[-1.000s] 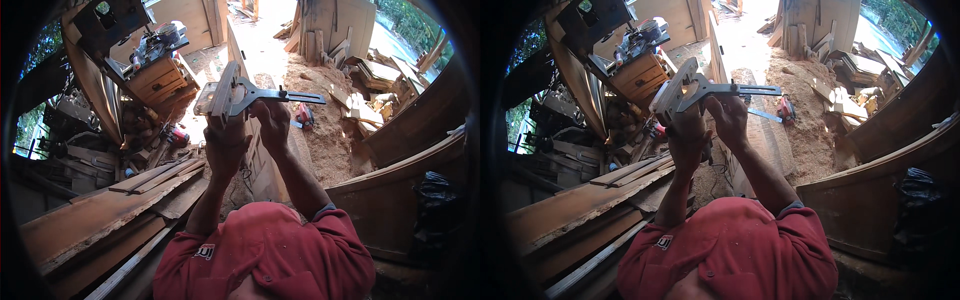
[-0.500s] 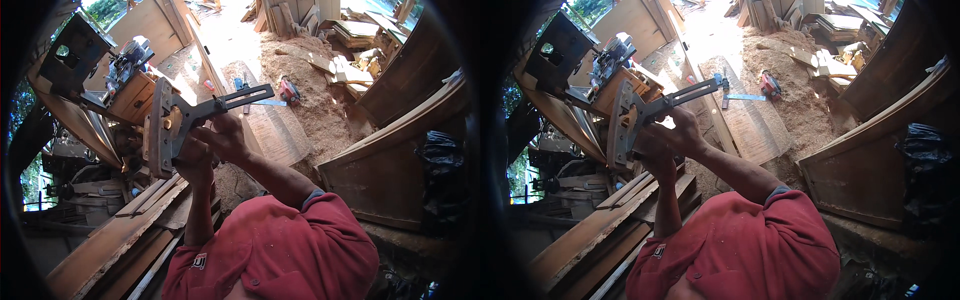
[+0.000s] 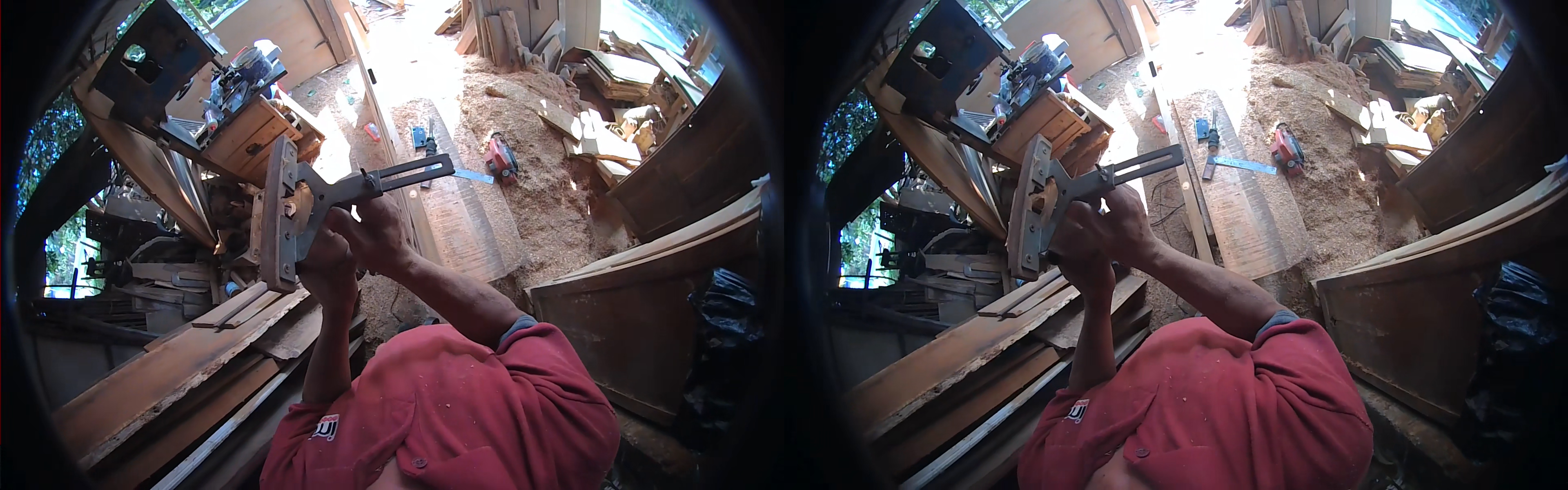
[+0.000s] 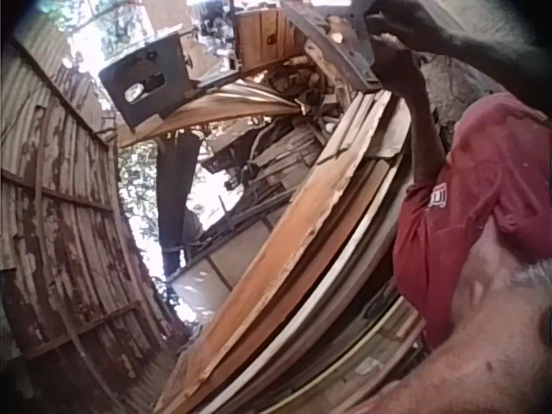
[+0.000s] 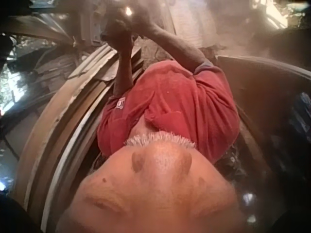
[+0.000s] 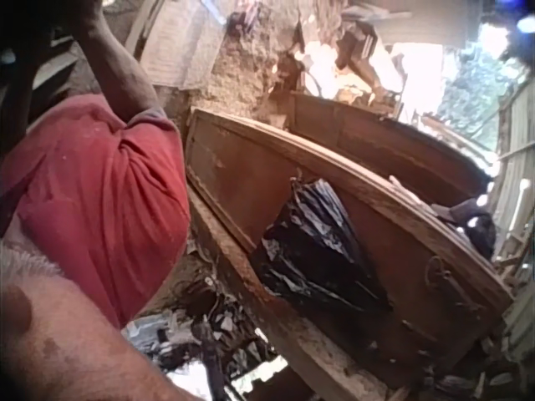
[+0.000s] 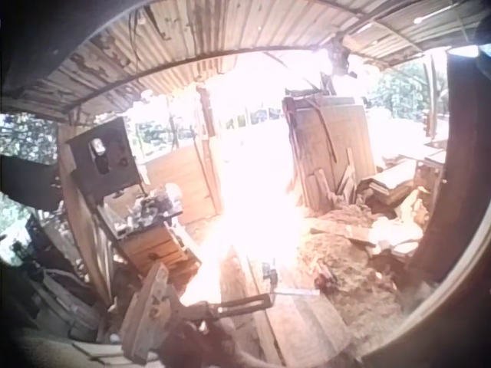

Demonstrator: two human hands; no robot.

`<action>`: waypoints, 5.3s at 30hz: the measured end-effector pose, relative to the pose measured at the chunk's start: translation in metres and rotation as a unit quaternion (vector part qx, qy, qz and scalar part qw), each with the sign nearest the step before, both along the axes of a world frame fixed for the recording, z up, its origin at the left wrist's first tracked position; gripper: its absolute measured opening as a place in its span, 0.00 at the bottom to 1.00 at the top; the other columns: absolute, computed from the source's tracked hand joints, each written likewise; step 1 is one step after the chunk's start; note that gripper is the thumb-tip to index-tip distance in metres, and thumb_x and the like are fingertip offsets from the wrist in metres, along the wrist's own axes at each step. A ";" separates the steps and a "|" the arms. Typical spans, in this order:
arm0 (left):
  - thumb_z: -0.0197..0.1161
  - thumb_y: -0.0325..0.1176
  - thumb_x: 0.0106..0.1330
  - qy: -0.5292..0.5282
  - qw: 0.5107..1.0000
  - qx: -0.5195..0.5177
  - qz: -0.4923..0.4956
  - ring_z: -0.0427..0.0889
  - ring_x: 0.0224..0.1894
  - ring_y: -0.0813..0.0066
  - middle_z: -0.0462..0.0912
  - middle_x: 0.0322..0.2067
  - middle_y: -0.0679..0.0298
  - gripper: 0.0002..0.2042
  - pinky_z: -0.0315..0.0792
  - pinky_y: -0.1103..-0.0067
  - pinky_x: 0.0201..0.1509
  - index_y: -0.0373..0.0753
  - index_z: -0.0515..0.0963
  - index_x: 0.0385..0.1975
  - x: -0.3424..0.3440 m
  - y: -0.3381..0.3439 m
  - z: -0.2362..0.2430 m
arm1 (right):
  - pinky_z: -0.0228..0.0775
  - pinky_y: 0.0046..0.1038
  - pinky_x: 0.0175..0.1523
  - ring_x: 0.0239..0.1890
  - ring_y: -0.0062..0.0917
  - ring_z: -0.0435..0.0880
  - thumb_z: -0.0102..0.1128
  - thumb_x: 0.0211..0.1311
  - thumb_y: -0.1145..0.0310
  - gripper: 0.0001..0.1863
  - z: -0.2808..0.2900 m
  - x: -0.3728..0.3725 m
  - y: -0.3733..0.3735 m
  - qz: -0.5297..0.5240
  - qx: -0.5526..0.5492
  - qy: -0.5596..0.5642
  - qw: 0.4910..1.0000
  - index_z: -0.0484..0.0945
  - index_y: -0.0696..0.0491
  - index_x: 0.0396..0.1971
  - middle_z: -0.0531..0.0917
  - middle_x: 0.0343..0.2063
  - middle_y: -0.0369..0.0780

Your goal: The person routes a groove into the edge of a wooden door using a hand-held router. They first measure the door with a tape measure and mark it with a pencil, then adjust the router depth and guide, and finally run the router along the length of the door edge.

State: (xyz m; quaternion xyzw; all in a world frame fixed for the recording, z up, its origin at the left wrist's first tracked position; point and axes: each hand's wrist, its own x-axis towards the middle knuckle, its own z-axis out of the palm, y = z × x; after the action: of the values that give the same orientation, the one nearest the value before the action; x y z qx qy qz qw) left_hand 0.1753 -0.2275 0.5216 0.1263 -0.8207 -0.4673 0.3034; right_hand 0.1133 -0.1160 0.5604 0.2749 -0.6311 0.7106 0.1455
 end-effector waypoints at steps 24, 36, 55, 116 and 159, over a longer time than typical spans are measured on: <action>0.72 0.37 0.51 -0.019 0.988 -0.150 -0.041 0.75 0.47 0.51 0.75 0.46 0.53 0.24 0.71 0.60 0.49 0.41 0.76 0.49 -0.074 -0.130 -0.016 | 0.69 0.19 0.44 0.39 0.15 0.76 0.52 0.74 0.68 0.13 -0.042 -0.074 -0.126 -0.015 -0.051 -0.100 0.994 0.75 0.60 0.50 0.79 0.40 0.33; 0.69 0.45 0.53 -0.113 0.969 -0.133 -0.177 0.69 0.56 0.44 0.65 0.58 0.54 0.30 0.73 0.55 0.51 0.51 0.70 0.58 -0.121 -0.163 -0.061 | 0.65 0.24 0.34 0.27 0.18 0.72 0.49 0.72 0.66 0.11 -0.009 -0.092 -0.169 -0.253 0.150 0.025 0.955 0.76 0.58 0.36 0.75 0.25 0.35; 0.74 0.33 0.51 -0.076 0.949 0.300 -0.056 0.80 0.32 0.79 0.82 0.33 0.65 0.18 0.75 0.78 0.36 0.37 0.80 0.41 -0.109 -0.238 -0.073 | 0.68 0.17 0.34 0.28 0.12 0.75 0.59 0.68 0.71 0.12 -0.193 0.090 0.061 -0.199 0.104 -0.434 0.872 0.81 0.59 0.47 0.80 0.29 0.32; 0.68 0.42 0.59 0.011 0.319 0.924 0.210 0.85 0.41 0.63 0.82 0.41 0.54 0.25 0.81 0.67 0.44 0.31 0.72 0.51 -0.464 -0.425 -0.478 | 0.73 0.41 0.58 0.53 0.44 0.80 0.57 0.62 0.63 0.20 -0.886 -0.770 -0.721 0.428 0.779 -0.032 0.458 0.78 0.40 0.55 0.78 0.52 0.50; 0.78 0.35 0.42 -0.376 0.910 0.075 0.157 0.83 0.38 0.45 0.82 0.35 0.48 0.36 0.77 0.59 0.41 0.34 0.68 0.53 -0.522 -0.565 -0.280 | 0.66 0.18 0.26 0.27 0.14 0.83 0.68 0.55 0.61 0.16 -0.370 -0.791 -0.449 0.340 0.474 -0.513 0.630 0.79 0.55 0.39 0.86 0.28 0.38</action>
State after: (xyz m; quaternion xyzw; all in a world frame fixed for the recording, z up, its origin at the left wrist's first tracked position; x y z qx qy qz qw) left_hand -0.3470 -0.7926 0.2421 0.4423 -0.8060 -0.3921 0.0314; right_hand -0.6777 -0.5650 0.1904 0.0915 -0.7155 0.3389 -0.6040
